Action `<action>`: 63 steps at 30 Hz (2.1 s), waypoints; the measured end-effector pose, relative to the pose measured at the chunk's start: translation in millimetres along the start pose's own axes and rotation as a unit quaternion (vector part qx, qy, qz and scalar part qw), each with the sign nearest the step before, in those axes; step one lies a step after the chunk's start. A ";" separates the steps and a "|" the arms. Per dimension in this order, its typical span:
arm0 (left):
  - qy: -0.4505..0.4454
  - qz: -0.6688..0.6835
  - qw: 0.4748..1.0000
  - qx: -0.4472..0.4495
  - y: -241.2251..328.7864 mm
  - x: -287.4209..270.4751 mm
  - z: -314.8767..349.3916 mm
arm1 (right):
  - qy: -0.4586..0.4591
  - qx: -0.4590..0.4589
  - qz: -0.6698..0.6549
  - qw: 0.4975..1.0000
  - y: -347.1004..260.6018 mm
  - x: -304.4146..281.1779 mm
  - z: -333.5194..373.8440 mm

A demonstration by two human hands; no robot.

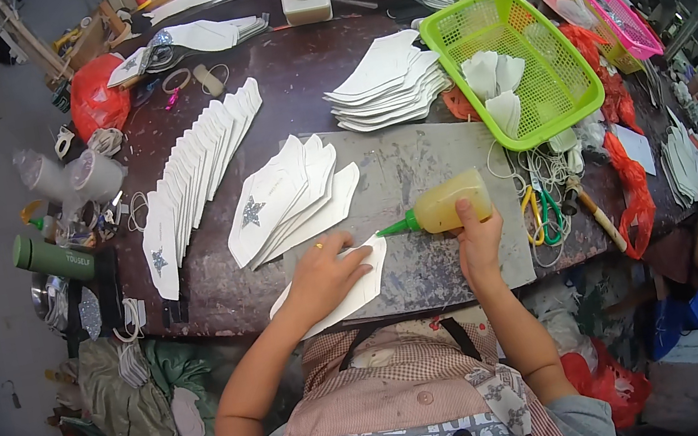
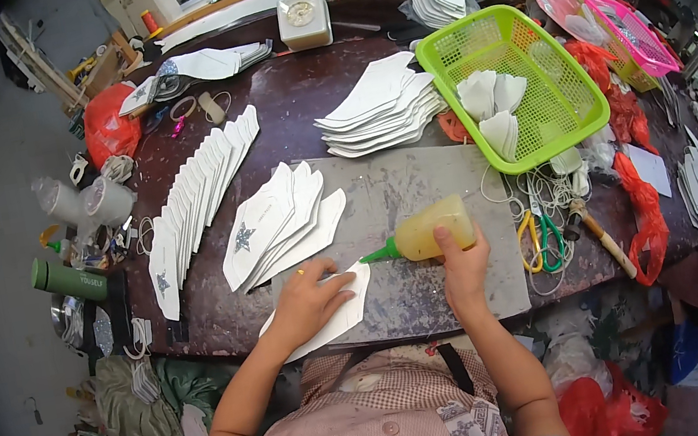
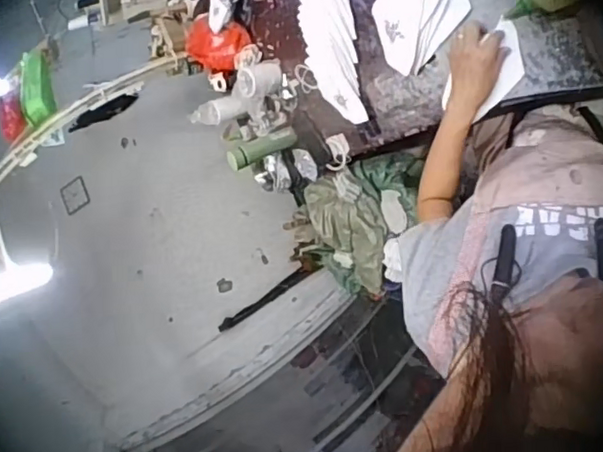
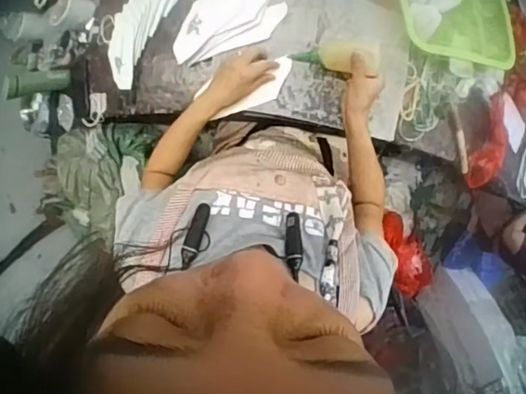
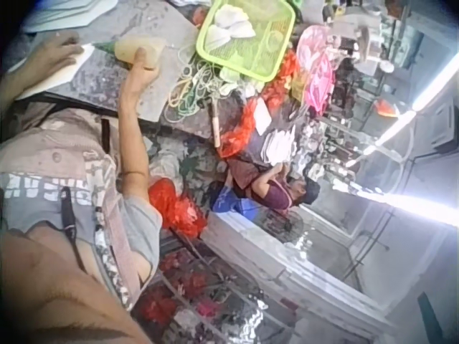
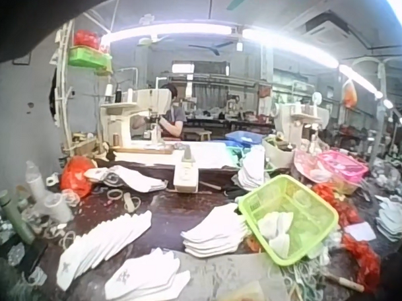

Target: The person applies glue from a squeeze bottle onto the edges of white fabric pieces with star patterns. They handle the pieces one at a time, applying the adhesive and stacking them on the table.

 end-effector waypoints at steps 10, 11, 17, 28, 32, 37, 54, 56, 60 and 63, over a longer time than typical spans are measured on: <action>0.012 -0.002 1.000 0.006 1.9 -2.1 0.0 | 0.004 -0.050 0.084 0.995 0.7 -1.5 -1.0; 0.011 -0.003 1.000 0.005 2.7 -2.5 -0.2 | 0.004 -0.042 0.090 0.995 0.3 -4.1 1.7; 0.020 -0.030 0.999 0.012 -0.8 1.3 3.1 | -0.001 -0.043 0.145 0.988 -12.7 -3.9 50.0; 0.026 -0.038 0.999 0.021 2.7 1.4 1.6 | -0.014 -0.001 0.135 0.991 -9.3 -10.3 50.6; 0.027 -0.030 0.999 0.009 3.2 -0.2 -0.3 | -0.019 0.005 0.106 0.994 -10.1 -6.9 59.3; 0.046 -0.053 0.998 0.004 3.3 -0.4 4.8 | -0.052 0.048 0.137 0.988 -8.6 -7.4 63.2; 0.489 0.050 0.810 -0.319 -244.5 -190.0 152.6 | 0.001 -0.054 -0.097 0.994 -3.1 -49.3 11.8; 0.440 -0.053 0.826 -0.348 -267.1 -180.8 157.8 | 0.001 -0.047 -0.104 0.993 -0.4 -53.0 10.2; 0.451 -0.239 0.819 -0.262 -212.3 -181.6 108.1 | 0.010 -0.045 -0.113 0.993 -0.6 -56.6 11.4; 0.432 -0.069 0.880 -0.183 -134.2 -150.9 22.9 | 0.014 -0.052 -0.106 0.993 5.3 -61.7 6.4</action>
Point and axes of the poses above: each hand's wrist, its own z-axis away from the middle knuckle, its own x-axis out of the palm, y = z × x, the point moved 4 cm from there along -z, towards the middle knuckle, and after that the axes turned 4 degrees about z, right-handed, at the moved point
